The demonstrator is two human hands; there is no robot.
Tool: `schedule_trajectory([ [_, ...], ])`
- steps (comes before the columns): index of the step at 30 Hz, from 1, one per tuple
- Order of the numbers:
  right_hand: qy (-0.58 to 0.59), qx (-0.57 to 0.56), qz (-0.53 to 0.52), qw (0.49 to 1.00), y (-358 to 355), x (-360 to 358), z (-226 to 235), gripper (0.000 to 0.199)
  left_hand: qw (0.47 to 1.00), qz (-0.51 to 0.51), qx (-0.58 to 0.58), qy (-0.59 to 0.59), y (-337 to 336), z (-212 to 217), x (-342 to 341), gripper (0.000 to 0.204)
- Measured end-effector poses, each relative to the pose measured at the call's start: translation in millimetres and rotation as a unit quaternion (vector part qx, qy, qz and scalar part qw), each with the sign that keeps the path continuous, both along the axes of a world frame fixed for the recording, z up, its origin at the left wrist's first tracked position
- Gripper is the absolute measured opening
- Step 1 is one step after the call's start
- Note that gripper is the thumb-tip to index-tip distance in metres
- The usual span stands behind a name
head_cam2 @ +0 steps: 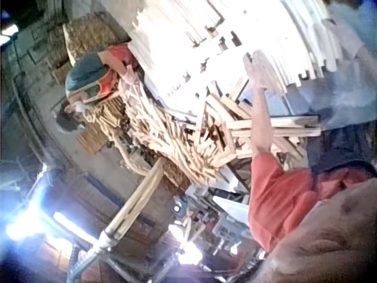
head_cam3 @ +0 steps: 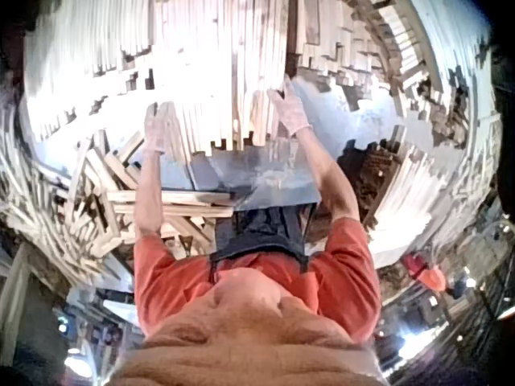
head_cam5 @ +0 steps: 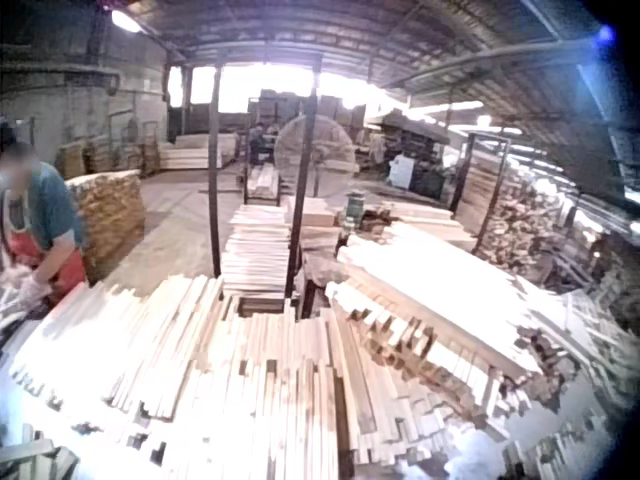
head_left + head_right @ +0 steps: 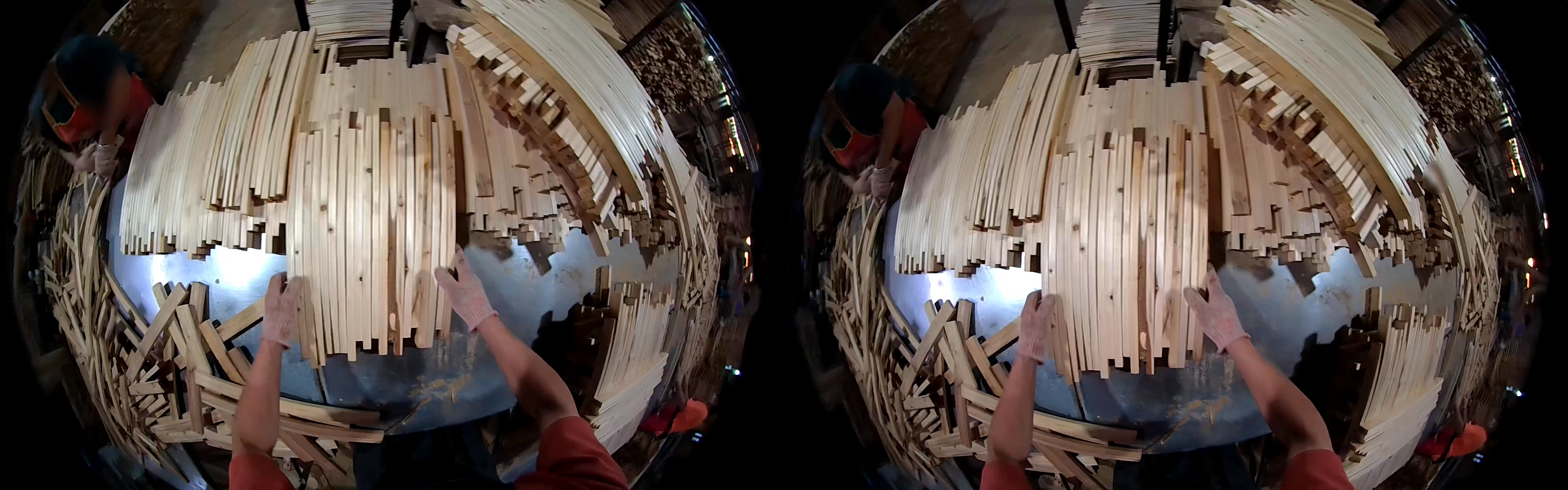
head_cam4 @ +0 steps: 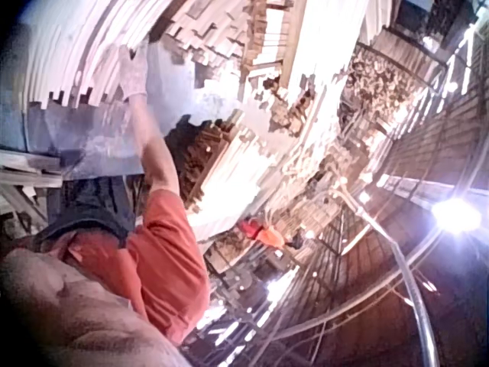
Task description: The person picks up groups of wooden planks from a table, sorts through them, and places some onto a moving conveyor belt while others are placed on different stacks.
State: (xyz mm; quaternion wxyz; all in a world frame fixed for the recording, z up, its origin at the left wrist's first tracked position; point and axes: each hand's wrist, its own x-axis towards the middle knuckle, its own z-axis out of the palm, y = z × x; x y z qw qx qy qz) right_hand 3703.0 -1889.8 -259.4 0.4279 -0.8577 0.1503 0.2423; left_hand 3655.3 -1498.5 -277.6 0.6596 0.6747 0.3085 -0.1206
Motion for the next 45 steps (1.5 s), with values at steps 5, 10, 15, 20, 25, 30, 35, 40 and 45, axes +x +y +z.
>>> schedule_trajectory([
  [5, 0.063, 0.219, -0.158, 0.961, 15, 14, -2, 0.070, 0.864, -0.410, 0.266, -0.122, 52, -66, 11, 0.061],
  [10, 0.028, 0.071, -0.122, 0.990, 6, 6, -61, 0.105, 0.990, -0.072, -0.121, 0.002, -25, 2, 2, 0.062],
  [15, 0.052, 0.086, -0.096, 0.990, -21, -53, -22, 0.111, 0.994, -0.068, -0.042, 0.070, -45, 15, -66, 0.072],
  [20, 0.062, 0.124, -0.094, 0.986, -32, -117, 7, 0.110, 0.996, -0.029, -0.039, 0.072, -32, 4, -153, 0.071],
  [25, 0.048, 0.166, -0.108, 0.979, -42, -180, 22, 0.107, 0.981, -0.070, 0.094, 0.157, -101, 137, -191, 0.057],
  [30, 0.007, 0.206, -0.121, 0.971, -75, -224, 106, 0.105, 0.992, -0.009, 0.046, 0.116, -94, 168, -253, 0.048],
  [35, -0.044, 0.196, -0.177, 0.964, -134, -279, 166, 0.104, 0.996, -0.074, 0.023, 0.035, -109, 191, -253, 0.043],
  [40, -0.200, 0.162, -0.313, 0.914, -225, -339, 214, 0.105, 0.967, -0.220, -0.058, -0.115, -270, 285, -194, 0.040],
  [45, -0.298, 0.282, -0.474, 0.779, -317, -406, 285, 0.093, 0.492, -0.584, 0.344, -0.546, -408, 284, -110, 0.012],
])
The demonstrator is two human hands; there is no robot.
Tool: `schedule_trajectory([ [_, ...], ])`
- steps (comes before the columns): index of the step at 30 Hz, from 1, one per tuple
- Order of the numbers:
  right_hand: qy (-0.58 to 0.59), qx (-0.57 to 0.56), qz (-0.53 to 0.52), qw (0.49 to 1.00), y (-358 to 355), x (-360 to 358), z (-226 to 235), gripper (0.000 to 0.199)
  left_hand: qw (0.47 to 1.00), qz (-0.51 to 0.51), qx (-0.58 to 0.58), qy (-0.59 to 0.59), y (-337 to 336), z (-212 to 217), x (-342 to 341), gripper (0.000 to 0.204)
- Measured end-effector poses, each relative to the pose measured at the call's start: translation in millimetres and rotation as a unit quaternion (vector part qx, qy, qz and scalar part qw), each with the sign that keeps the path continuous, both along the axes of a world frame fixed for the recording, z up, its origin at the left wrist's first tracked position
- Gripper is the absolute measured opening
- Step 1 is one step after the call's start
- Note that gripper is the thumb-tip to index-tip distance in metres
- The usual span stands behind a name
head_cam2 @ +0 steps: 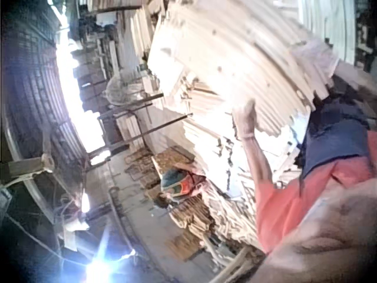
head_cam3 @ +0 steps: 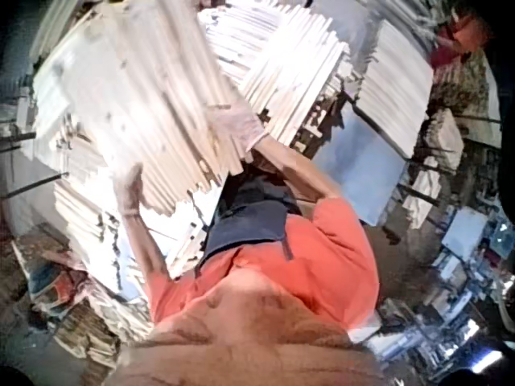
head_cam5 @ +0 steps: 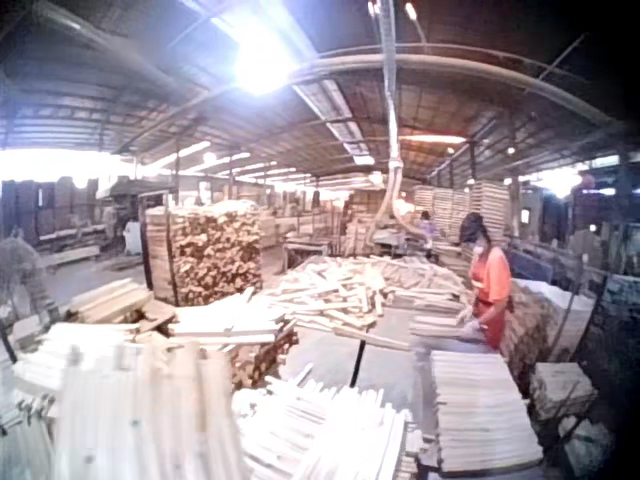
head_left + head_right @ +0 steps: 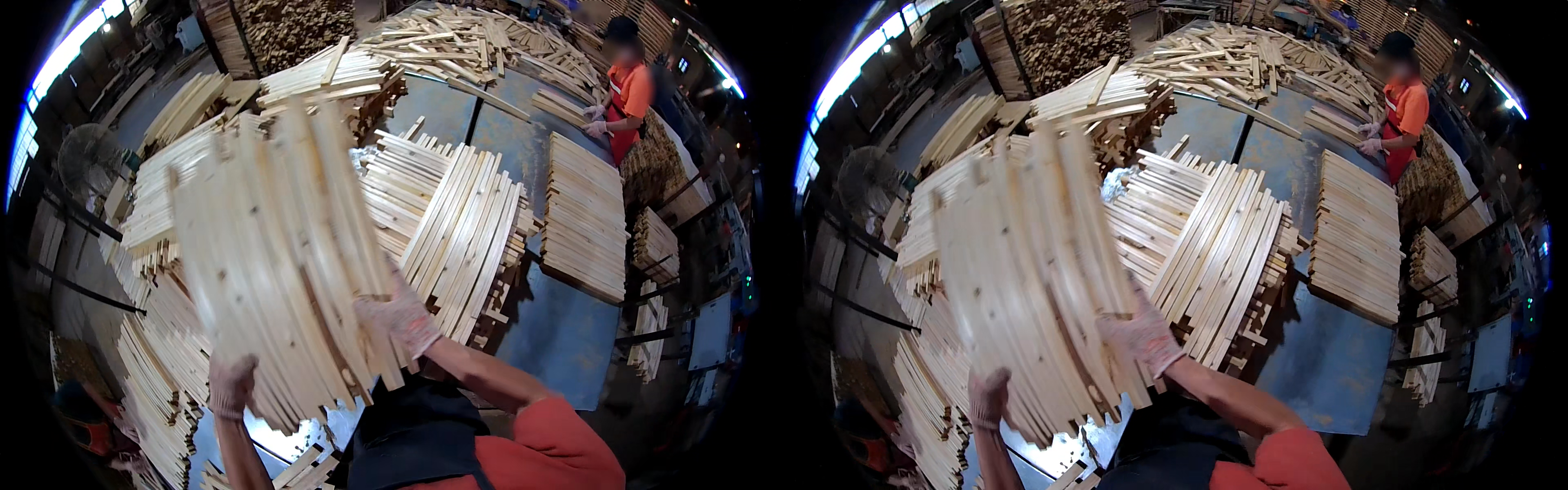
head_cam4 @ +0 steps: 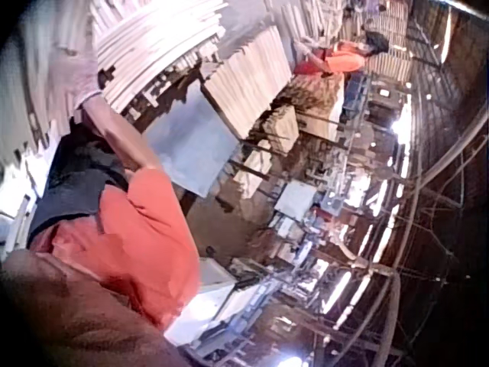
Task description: The person picks up groups of wooden planks from a table, sorts through them, and places some onto a moving conveyor belt while others are placed on different stacks.
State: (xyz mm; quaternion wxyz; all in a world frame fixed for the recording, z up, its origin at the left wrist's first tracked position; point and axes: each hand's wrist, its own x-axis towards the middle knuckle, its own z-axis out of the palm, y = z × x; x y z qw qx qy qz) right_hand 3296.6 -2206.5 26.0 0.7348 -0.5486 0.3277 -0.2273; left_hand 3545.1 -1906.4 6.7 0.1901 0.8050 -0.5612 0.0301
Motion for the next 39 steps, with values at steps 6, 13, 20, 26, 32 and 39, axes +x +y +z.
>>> schedule_trajectory([
  [6, 0.004, -0.077, -0.185, 0.980, -77, -70, -18, 0.085, 0.791, -0.021, -0.007, 0.611, -222, 39, 19, 0.063],
  [13, 0.014, 0.079, -0.284, 0.955, -126, -78, -96, 0.114, 0.769, -0.061, 0.149, 0.618, -393, -35, 67, 0.037],
  [20, 0.325, -0.043, -0.153, 0.932, -132, -90, -91, 0.134, 0.778, -0.030, 0.259, 0.571, -444, -97, 63, 0.054],
  [26, 0.353, -0.119, -0.114, 0.921, -136, -88, -97, 0.134, 0.923, -0.035, 0.233, 0.304, -440, -90, 55, 0.081],
  [32, 0.489, -0.163, 0.012, 0.857, -159, -112, -66, 0.116, 0.962, 0.042, 0.238, 0.126, -435, -94, 44, 0.096],
  [39, 0.457, -0.174, -0.058, 0.870, -166, -119, -89, 0.112, 0.994, -0.007, 0.095, 0.060, -436, -69, -40, 0.076],
])
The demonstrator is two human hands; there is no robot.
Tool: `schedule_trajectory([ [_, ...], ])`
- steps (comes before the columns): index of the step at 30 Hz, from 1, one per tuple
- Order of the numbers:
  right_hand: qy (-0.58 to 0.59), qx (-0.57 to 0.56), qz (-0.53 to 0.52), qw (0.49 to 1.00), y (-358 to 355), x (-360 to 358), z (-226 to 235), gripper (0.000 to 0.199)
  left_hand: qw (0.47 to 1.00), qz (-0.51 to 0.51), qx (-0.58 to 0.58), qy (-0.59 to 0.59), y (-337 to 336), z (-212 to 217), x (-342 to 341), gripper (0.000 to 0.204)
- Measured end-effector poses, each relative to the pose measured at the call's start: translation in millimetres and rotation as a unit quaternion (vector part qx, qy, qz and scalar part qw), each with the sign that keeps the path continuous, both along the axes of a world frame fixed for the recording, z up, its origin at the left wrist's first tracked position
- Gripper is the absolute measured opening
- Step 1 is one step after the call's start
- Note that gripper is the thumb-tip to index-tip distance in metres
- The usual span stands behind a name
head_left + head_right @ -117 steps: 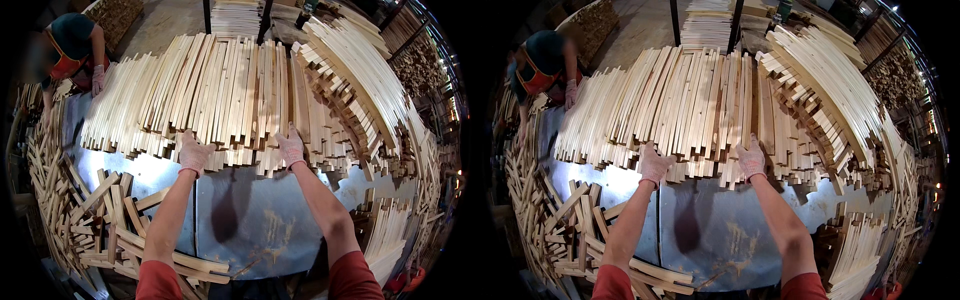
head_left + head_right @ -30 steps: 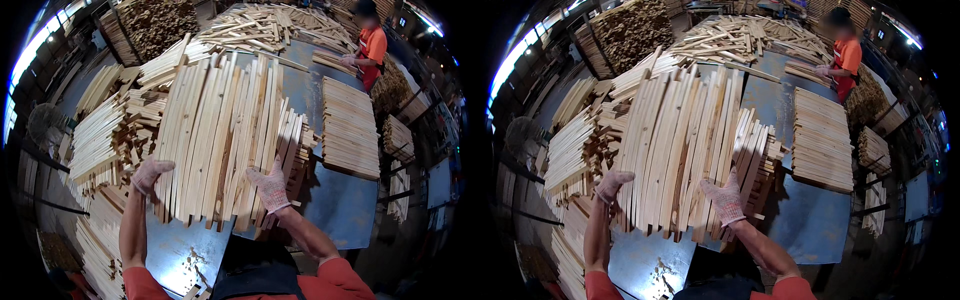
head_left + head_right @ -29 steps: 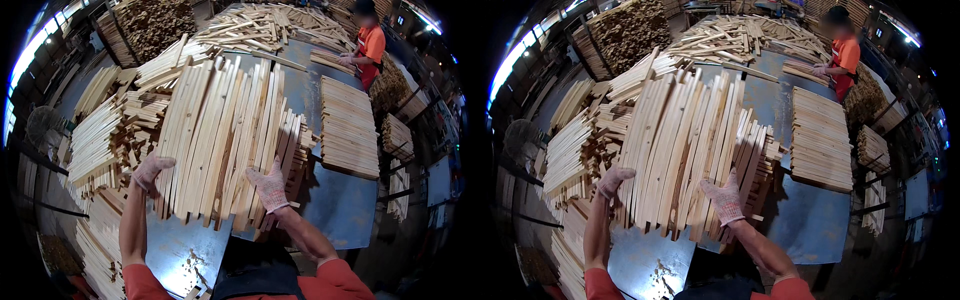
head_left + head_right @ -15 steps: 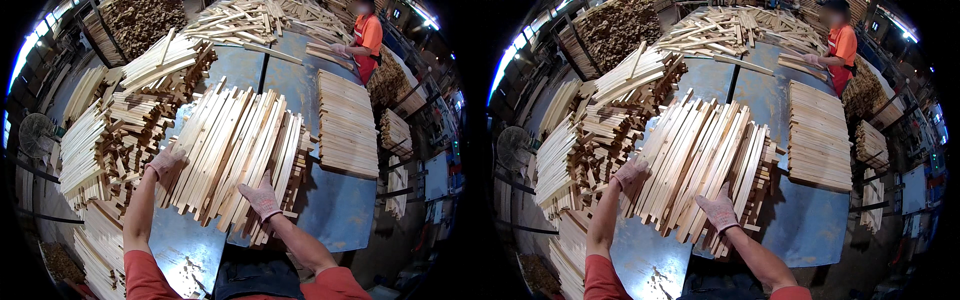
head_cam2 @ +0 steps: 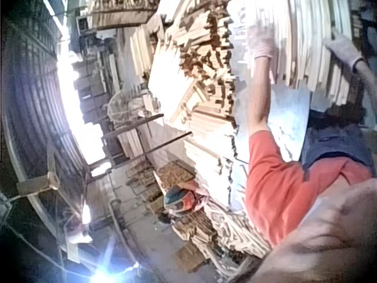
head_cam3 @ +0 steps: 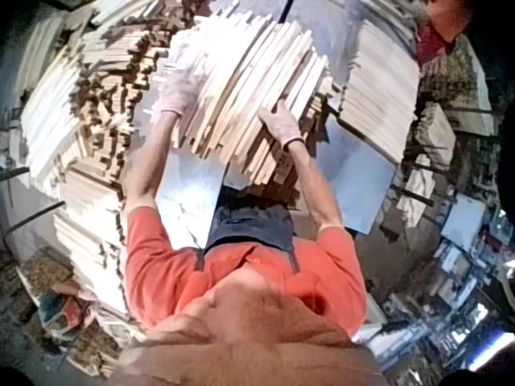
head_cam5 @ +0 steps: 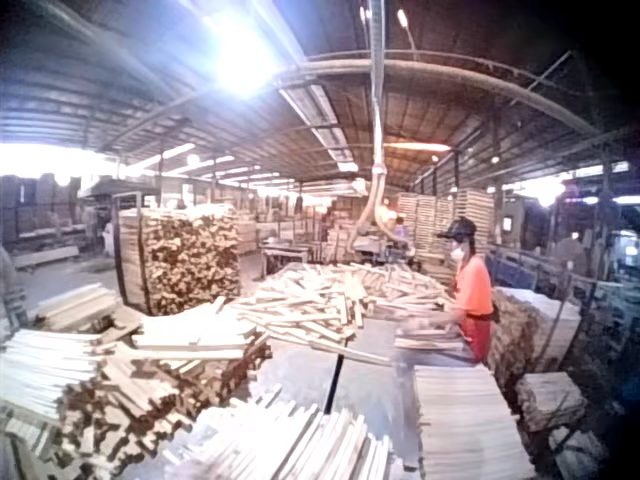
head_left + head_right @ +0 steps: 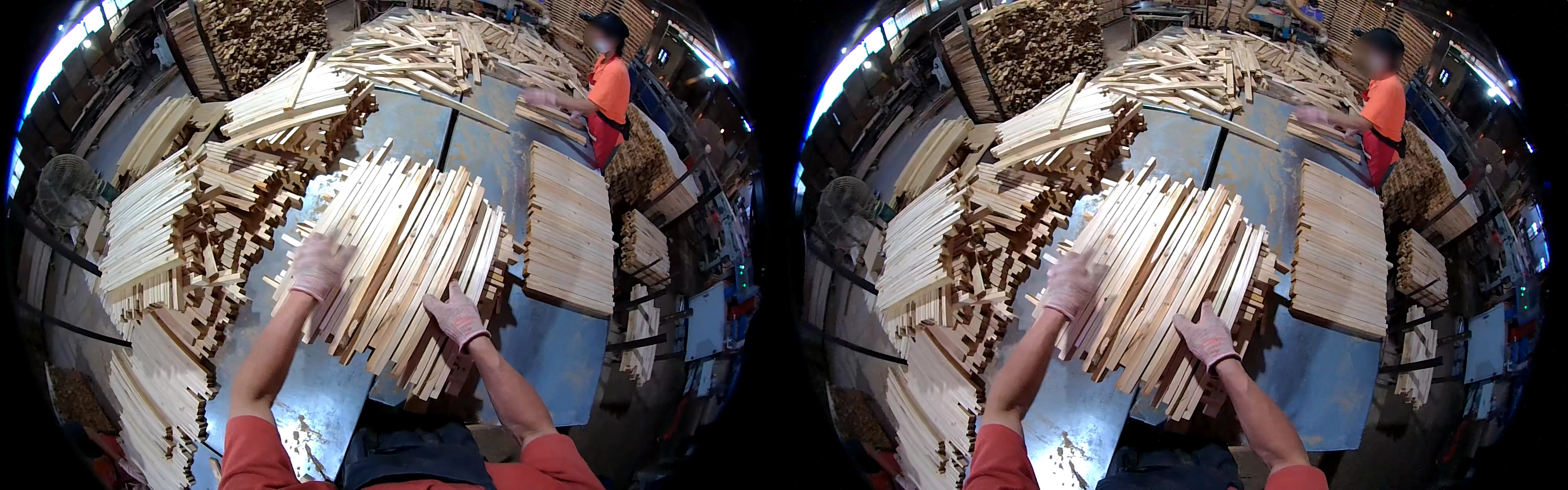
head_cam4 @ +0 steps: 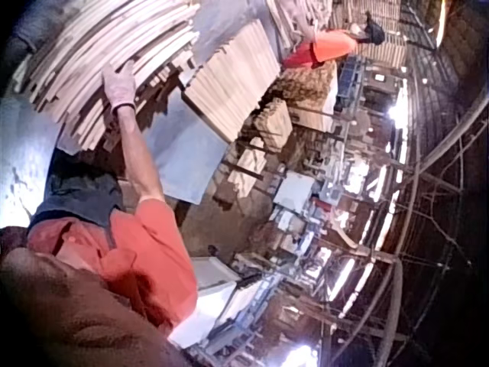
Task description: The person picks up groups of wooden planks from a table, sorts through them, and places some onto a moving conveyor belt while others are placed on different stacks.
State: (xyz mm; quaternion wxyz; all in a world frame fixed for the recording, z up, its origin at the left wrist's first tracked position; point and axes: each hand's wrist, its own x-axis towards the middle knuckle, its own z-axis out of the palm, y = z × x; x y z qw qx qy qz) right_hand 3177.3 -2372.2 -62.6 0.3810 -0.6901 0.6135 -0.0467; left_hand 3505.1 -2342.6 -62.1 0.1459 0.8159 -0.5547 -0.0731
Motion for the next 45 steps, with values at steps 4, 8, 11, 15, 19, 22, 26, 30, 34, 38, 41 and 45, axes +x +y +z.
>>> schedule_trajectory([
  [4, -0.041, 0.041, 0.005, 0.998, 1, 14, 16, 0.105, 0.989, -0.069, 0.078, 0.105, -2, 9, -61, 0.062],
  [8, -0.058, 0.016, 0.002, 0.998, -2, 13, -12, 0.098, 0.978, -0.048, 0.087, 0.183, -9, 27, -86, 0.062],
  [11, -0.064, 0.001, -0.020, 0.998, 5, 13, -9, 0.095, 0.976, -0.032, 0.062, 0.204, 0, 28, -96, 0.065],
  [15, -0.131, -0.015, -0.025, 0.991, 7, 7, -15, 0.089, 0.971, -0.044, 0.045, 0.232, 0, 31, -97, 0.064],
  [19, -0.135, -0.004, -0.014, 0.991, 8, -2, 6, 0.091, 0.959, -0.040, -0.011, 0.281, 1, 35, -94, 0.072],
  [22, -0.122, -0.020, 0.024, 0.992, 1, -14, 16, 0.095, 0.962, -0.037, 0.014, 0.269, 8, 72, -107, 0.072],
  [26, -0.110, -0.080, 0.152, 0.979, -37, -30, 53, 0.097, 0.965, 0.014, -0.086, 0.249, 27, 79, -130, 0.064],
  [30, -0.099, -0.117, 0.233, 0.960, -106, -33, 89, 0.087, 0.944, 0.075, -0.182, 0.263, 24, 87, -166, 0.062],
  [34, -0.080, -0.102, 0.329, 0.935, -180, -10, 129, 0.082, 0.906, 0.148, -0.224, 0.326, 1, 78, -200, 0.063],
  [38, 0.058, -0.153, 0.342, 0.925, -239, 34, 128, 0.081, 0.907, 0.133, -0.248, 0.312, -45, 6, -229, 0.055],
  [41, 0.146, -0.164, 0.250, 0.943, -244, 44, 51, 0.080, 0.733, 0.213, -0.058, 0.643, -80, 8, -239, 0.043],
  [45, 0.169, -0.211, 0.187, 0.945, -224, 50, 32, 0.074, 0.716, 0.227, -0.123, 0.649, -91, -14, -242, 0.040],
])
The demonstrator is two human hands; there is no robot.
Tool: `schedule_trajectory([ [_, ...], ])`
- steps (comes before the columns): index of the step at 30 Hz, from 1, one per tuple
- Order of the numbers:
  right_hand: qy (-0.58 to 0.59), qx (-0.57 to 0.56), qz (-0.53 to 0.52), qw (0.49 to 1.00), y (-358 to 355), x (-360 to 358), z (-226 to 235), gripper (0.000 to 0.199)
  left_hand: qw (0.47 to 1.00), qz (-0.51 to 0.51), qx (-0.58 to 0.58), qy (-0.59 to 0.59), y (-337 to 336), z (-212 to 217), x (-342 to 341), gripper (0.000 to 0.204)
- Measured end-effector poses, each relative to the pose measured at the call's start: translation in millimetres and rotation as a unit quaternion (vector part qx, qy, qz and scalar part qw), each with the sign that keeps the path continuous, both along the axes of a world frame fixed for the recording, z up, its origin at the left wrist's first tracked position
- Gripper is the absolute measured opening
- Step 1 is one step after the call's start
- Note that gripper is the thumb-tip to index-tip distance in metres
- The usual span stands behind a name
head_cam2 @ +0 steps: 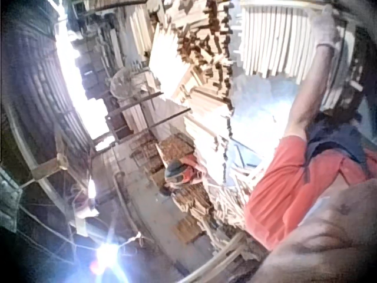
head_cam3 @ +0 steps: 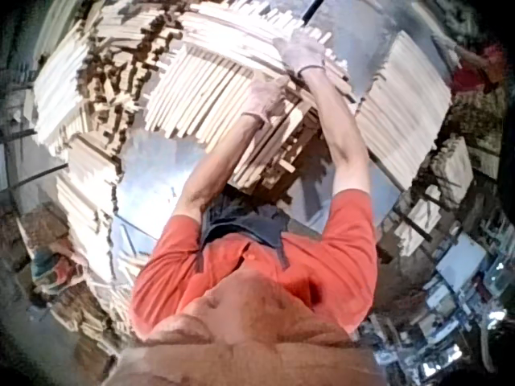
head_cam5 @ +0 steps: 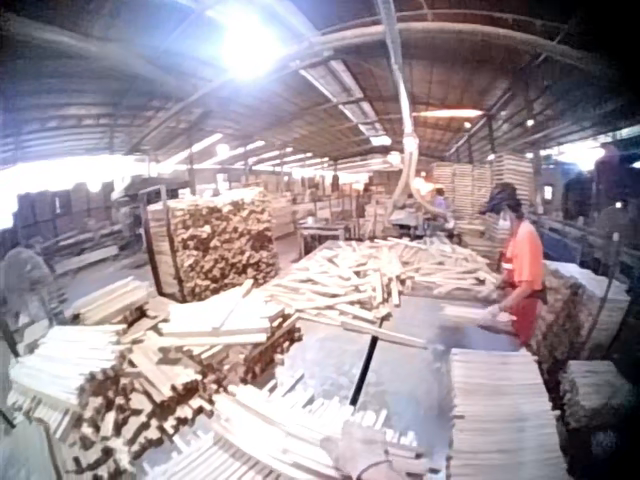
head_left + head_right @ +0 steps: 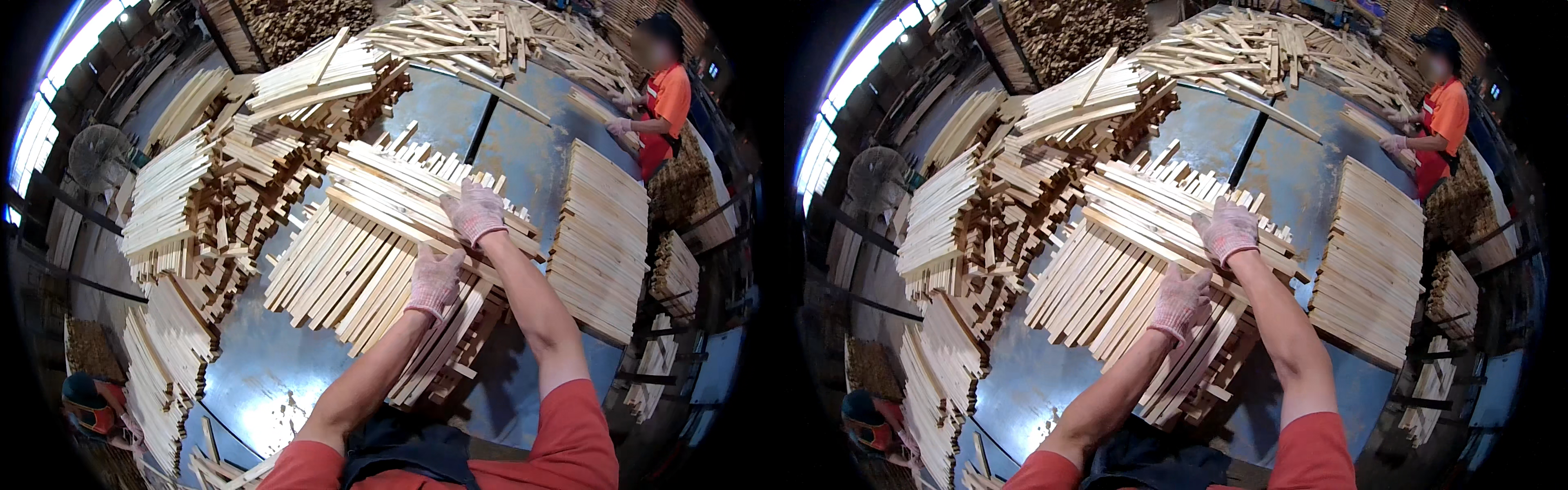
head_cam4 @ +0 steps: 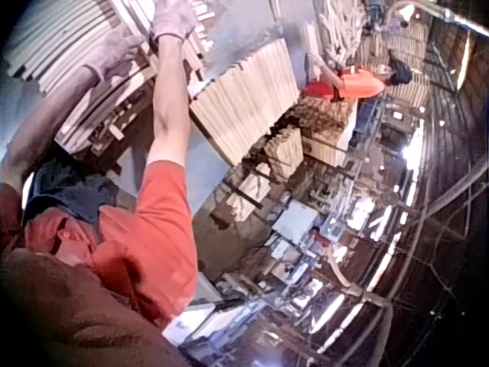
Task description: The person picks up groups of wooden planks from a table, sorts through them, and places some onto a moving conveyor belt while others are placed on different stacks.
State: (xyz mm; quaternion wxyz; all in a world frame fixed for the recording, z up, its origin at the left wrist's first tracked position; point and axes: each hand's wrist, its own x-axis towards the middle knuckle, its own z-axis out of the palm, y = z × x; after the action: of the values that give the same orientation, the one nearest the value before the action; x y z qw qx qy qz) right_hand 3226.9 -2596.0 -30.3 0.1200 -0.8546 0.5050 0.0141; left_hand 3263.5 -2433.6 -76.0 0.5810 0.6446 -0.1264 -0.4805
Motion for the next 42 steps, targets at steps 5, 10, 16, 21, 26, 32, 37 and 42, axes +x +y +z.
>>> schedule_trajectory([
  [5, -0.022, -0.043, 0.007, 0.999, -7, 0, -20, 0.073, 0.998, 0.013, -0.025, -0.052, -7, -41, 7, 0.047],
  [10, -0.042, -0.075, 0.001, 0.996, -8, 12, -36, 0.076, 0.999, 0.018, -0.045, -0.009, -2, -2, 24, 0.056],
  [16, -0.037, -0.173, 0.078, 0.981, -45, -18, -104, 0.056, 0.991, 0.002, -0.122, -0.047, 13, -13, 21, 0.081],
  [21, -0.116, -0.159, 0.000, 0.980, -8, 9, -57, 0.070, 0.983, -0.124, -0.131, 0.024, 122, 20, 69, 0.075],
  [26, -0.307, -0.094, 0.176, 0.931, 96, 93, -5, 0.062, 0.990, -0.003, -0.107, 0.088, 295, 0, 133, 0.066],
  [32, -0.467, 0.277, 0.304, 0.783, 295, 233, 23, 0.051, 0.961, 0.247, -0.023, 0.119, 527, -80, 198, 0.076],
  [37, -0.245, 0.491, 0.321, 0.772, 472, 336, -45, 0.047, 0.893, 0.372, 0.220, -0.128, 734, -183, 257, 0.083],
  [42, -0.036, 0.506, 0.438, 0.742, 646, 425, -185, 0.067, 0.767, 0.467, 0.396, -0.190, 901, -173, 347, 0.092],
])
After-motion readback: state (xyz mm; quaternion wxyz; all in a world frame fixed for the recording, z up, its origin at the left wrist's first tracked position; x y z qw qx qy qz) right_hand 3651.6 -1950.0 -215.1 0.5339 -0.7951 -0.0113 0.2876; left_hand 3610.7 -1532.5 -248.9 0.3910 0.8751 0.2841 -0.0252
